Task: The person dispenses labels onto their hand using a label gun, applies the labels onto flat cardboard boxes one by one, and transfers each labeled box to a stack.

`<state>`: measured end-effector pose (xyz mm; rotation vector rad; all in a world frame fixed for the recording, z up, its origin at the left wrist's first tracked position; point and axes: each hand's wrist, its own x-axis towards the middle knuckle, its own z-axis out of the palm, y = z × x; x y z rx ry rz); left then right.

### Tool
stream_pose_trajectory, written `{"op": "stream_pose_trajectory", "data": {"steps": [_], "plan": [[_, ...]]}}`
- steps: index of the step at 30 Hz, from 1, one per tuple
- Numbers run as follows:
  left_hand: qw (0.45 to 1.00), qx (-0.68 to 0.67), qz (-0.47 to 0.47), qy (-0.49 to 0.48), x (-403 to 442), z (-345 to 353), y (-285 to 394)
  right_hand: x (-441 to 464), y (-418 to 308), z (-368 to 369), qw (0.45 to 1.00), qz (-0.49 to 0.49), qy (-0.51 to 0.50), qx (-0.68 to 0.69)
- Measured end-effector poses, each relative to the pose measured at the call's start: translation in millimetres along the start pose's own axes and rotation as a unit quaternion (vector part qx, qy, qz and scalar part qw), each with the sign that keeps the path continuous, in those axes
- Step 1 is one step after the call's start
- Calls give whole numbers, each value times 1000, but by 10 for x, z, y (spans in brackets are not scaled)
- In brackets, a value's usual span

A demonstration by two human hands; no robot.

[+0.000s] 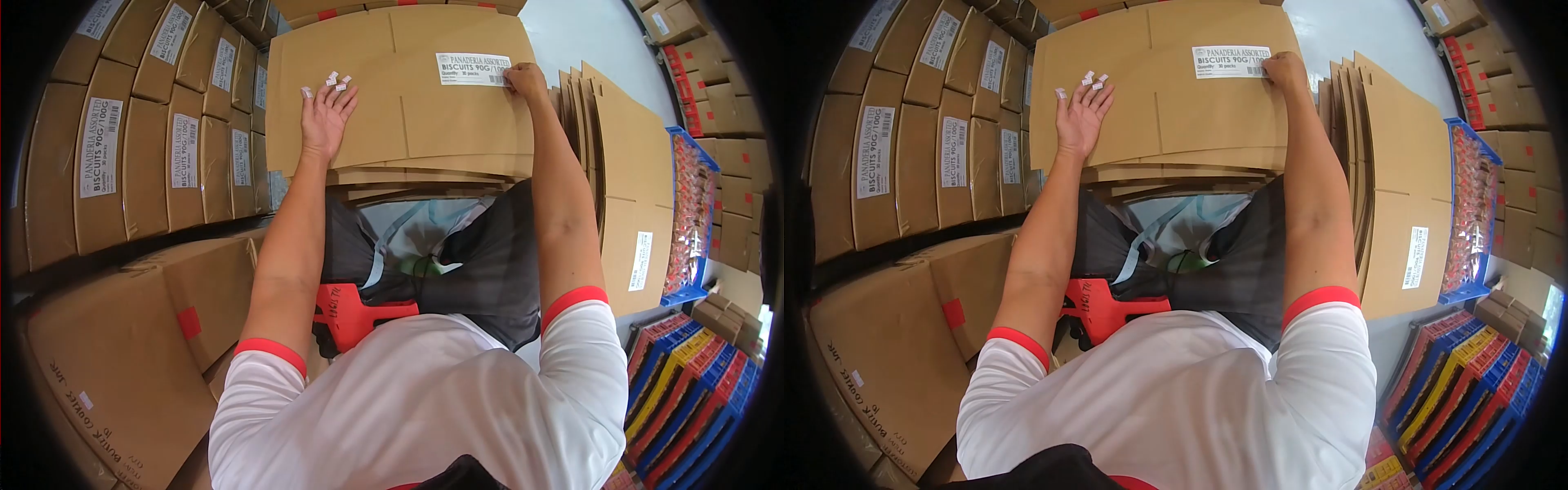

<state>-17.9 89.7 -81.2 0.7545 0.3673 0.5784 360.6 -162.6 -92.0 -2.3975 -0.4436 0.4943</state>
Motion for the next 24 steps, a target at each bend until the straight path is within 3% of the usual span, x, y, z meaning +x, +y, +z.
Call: {"op": "stream_pose_trajectory", "data": {"steps": [9,11,12,14,18,20,24], "plan": [[1000,2,2,6,-7,-11,-3,-202,-168,-40,993,-26,82,-76],[1000,-9,1,7,11,-33,-17,-116,-217,-242,987,89,-23,-133],[1000,-9,2,6,11,-31,-12,-54,-111,-278,987,88,-23,-133],[1000,-10,4,8,14,-21,-11,85,195,-335,983,91,79,-141],[1000,-15,12,9,-7,-4,-11,-28,463,-459,973,54,149,-166],[1000,-16,11,7,-13,1,0,-42,563,-447,993,58,47,-93],[1000,1,13,6,-13,-37,-32,-560,189,-459,991,45,126,-7]]}}
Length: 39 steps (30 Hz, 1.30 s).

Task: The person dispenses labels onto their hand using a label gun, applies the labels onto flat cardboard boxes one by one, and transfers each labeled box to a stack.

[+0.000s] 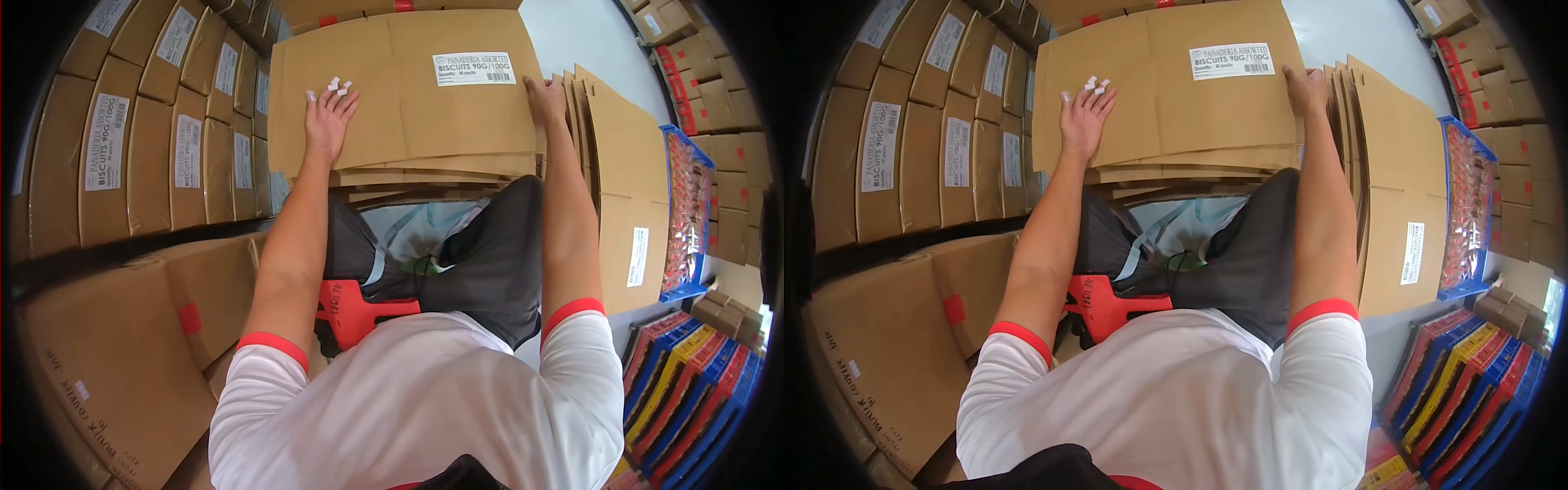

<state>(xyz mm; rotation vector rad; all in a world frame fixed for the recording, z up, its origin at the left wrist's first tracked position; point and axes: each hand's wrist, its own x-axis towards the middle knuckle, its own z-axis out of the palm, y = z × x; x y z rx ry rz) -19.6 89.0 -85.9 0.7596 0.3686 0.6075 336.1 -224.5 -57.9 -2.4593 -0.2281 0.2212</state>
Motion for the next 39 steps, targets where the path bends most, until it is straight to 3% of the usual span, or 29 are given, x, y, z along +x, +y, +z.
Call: {"op": "stream_pose_trajectory", "data": {"steps": [2,4,6,8,11,14,16,17,19,23,24,25,26,28,31,33,35,36,37,39], "plan": [[1000,0,-6,-4,7,-56,-15,-313,-119,-217,977,10,3,215],[999,-20,-24,-35,-62,16,36,-686,-86,-558,974,-14,21,226],[996,-42,-44,-67,-159,167,93,-827,292,-788,932,-84,53,350],[989,-15,-72,-127,-301,306,202,-1406,345,-1499,940,-6,74,332],[983,41,-83,-159,-333,242,289,-1901,1095,-2262,870,-8,178,460],[988,46,-52,-137,-274,292,419,-2331,1949,-2765,846,18,356,398],[989,39,-43,-137,-240,403,439,-2554,2578,-2882,827,7,416,379],[990,35,-33,-134,-220,467,426,-2667,2778,-2893,824,7,423,377],[987,27,-44,-152,-214,604,371,-2831,3058,-2860,775,95,483,396],[975,49,-61,-208,-351,921,324,-3029,3574,-2690,760,196,493,374],[976,51,-58,-205,-386,984,316,-3084,3517,-2700,826,292,448,179],[972,55,-63,-219,-420,1041,311,-3077,3485,-2681,848,370,379,-27],[969,59,-68,-232,-451,1099,308,-2998,3453,-2617,851,367,374,-25],[965,74,-76,-240,-557,1277,335,-2834,3201,-2446,856,151,478,-129],[950,98,-100,-280,-697,1521,322,-2378,2138,-2048,935,0,336,112],[940,103,-106,-307,-745,1632,262,-2350,998,-1796,963,-75,202,159],[930,116,-93,-336,-791,1685,216,-2316,212,-1482,962,-112,64,239],[933,119,-90,-327,-827,1685,234,-2290,-191,-1173,940,-150,-58,302],[927,136,-84,-338,-856,1716,241,-2249,-352,-986,927,-204,-74,305],[923,156,-76,-344,-884,1711,268,-2228,-614,-772,926,-195,-125,298]]}}
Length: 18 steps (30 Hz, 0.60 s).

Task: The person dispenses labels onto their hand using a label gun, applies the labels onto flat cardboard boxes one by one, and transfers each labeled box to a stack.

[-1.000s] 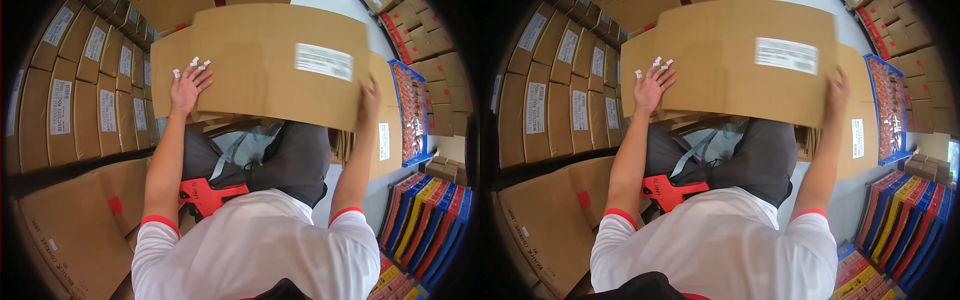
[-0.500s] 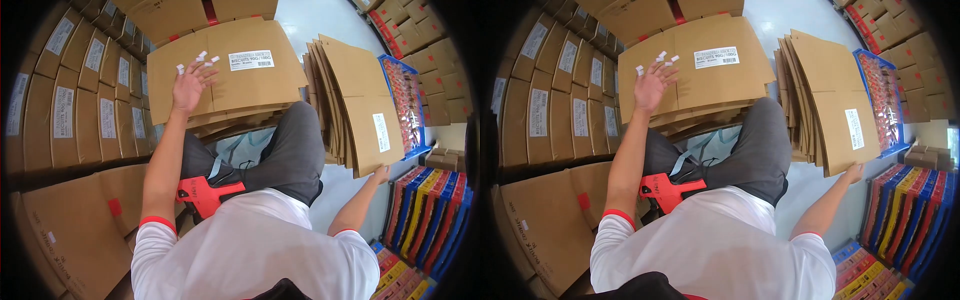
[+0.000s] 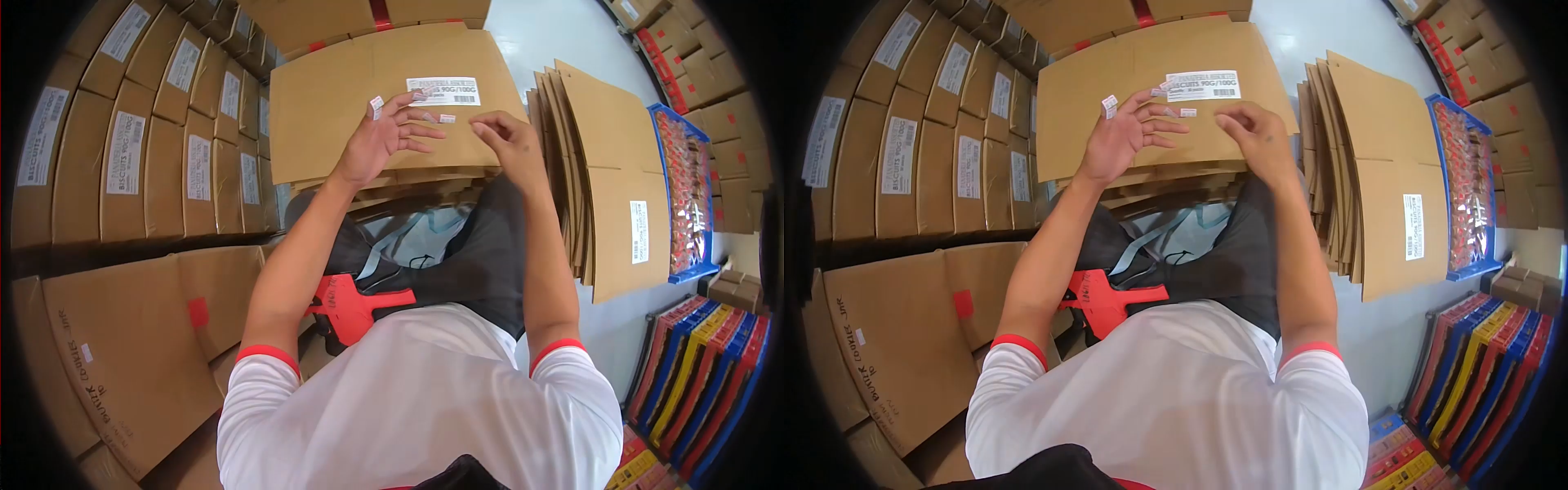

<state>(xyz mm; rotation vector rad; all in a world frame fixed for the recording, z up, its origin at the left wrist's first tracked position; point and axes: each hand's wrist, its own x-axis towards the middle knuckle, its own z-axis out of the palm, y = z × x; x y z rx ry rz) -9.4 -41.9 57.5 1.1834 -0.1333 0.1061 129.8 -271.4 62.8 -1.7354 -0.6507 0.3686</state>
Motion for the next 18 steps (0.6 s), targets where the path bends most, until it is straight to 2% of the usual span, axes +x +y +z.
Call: {"op": "stream_pose_trajectory", "data": {"steps": [1,4,11,12,14,15,17,18], "plan": [[1000,1,-2,1,-19,-14,8,55,-28,118,999,25,-40,0],[1000,-4,-3,8,-77,-76,20,150,-69,359,996,17,-45,80],[999,-17,-12,46,-97,-160,-57,239,11,545,998,1,-38,43],[999,-19,-12,47,-88,-203,-97,274,22,535,1000,-18,-2,6],[989,-5,-19,150,-55,-353,-219,418,125,478,998,-37,32,-32],[988,-7,-20,152,-63,-490,-287,575,272,400,998,-23,52,4],[972,-25,-43,231,-111,-884,-418,886,595,238,996,-9,73,40],[972,-27,-43,231,-158,-1087,-531,1034,779,157,997,64,50,12]]}}
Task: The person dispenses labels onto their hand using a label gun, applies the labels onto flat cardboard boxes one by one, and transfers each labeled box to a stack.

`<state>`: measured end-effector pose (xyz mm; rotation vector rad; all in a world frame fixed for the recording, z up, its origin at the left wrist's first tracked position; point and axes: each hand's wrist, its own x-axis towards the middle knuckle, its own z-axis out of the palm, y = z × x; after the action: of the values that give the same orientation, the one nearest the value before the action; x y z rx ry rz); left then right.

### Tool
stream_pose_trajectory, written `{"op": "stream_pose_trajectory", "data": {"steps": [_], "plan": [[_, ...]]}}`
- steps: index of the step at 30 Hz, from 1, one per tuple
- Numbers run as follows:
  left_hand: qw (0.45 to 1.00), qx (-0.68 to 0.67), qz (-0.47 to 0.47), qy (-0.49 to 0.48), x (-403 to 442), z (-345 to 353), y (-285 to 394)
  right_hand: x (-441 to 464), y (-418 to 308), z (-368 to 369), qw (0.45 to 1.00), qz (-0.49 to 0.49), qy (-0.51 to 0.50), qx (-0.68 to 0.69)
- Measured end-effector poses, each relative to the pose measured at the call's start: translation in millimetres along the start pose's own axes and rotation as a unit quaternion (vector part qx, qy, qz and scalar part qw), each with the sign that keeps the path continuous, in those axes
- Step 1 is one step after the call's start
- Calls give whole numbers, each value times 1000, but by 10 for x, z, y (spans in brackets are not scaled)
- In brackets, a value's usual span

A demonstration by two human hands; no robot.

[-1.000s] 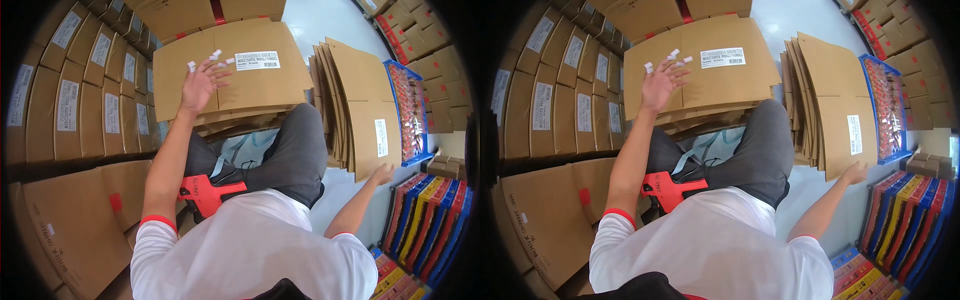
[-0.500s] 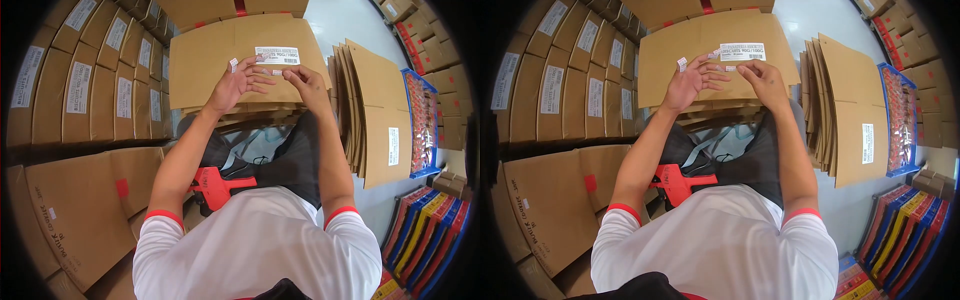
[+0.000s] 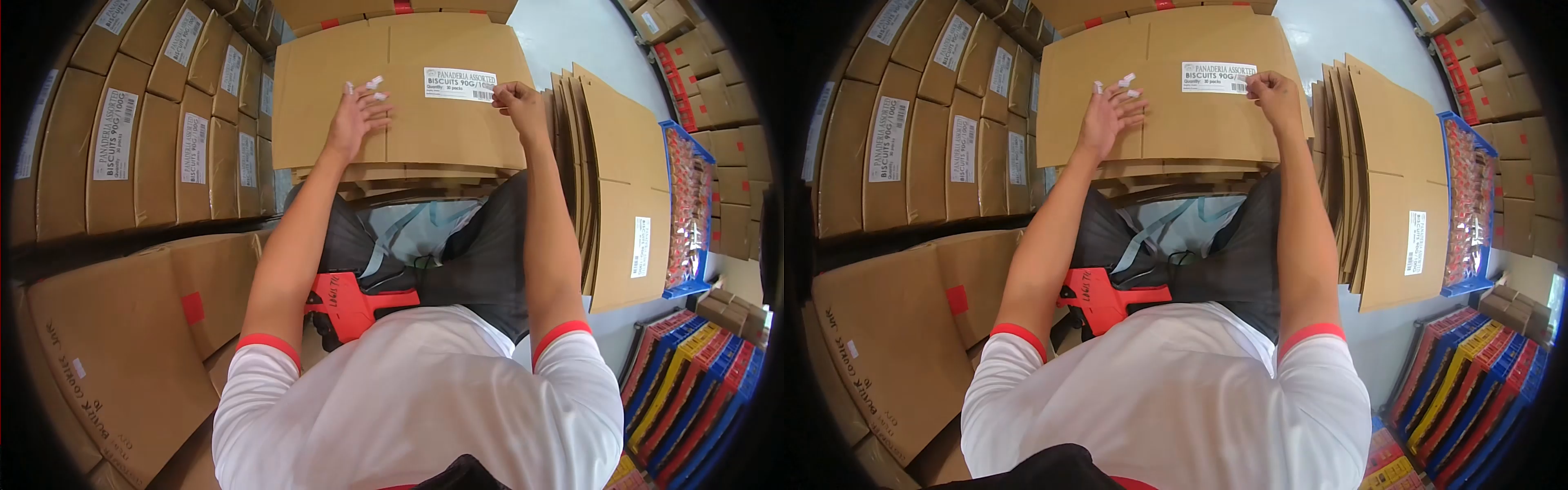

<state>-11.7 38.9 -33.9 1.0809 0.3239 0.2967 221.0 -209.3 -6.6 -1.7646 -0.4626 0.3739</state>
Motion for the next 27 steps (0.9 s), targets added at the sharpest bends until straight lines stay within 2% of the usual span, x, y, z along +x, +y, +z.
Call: {"op": "stream_pose_trajectory", "data": {"steps": [1,3,4,5,10,20,26,27], "plan": [[999,11,-21,27,62,-213,-117,169,156,-52,997,71,-19,-33],[997,21,-42,54,81,-415,-249,467,533,-102,993,97,-50,-50],[997,-35,-29,66,61,-449,-277,574,583,-98,987,124,-81,-65],[993,-90,-18,78,60,-474,-307,682,626,-101,987,124,-81,-65],[992,-100,-2,71,43,-478,-347,924,686,-17,965,175,-130,-143],[993,-97,-2,70,43,-456,-343,1016,863,40,969,130,-93,-189],[992,-105,2,65,58,-496,-379,897,705,93,956,99,-91,-260],[992,-106,0,66,55,-493,-379,875,703,119,950,96,-60,-291]]}}
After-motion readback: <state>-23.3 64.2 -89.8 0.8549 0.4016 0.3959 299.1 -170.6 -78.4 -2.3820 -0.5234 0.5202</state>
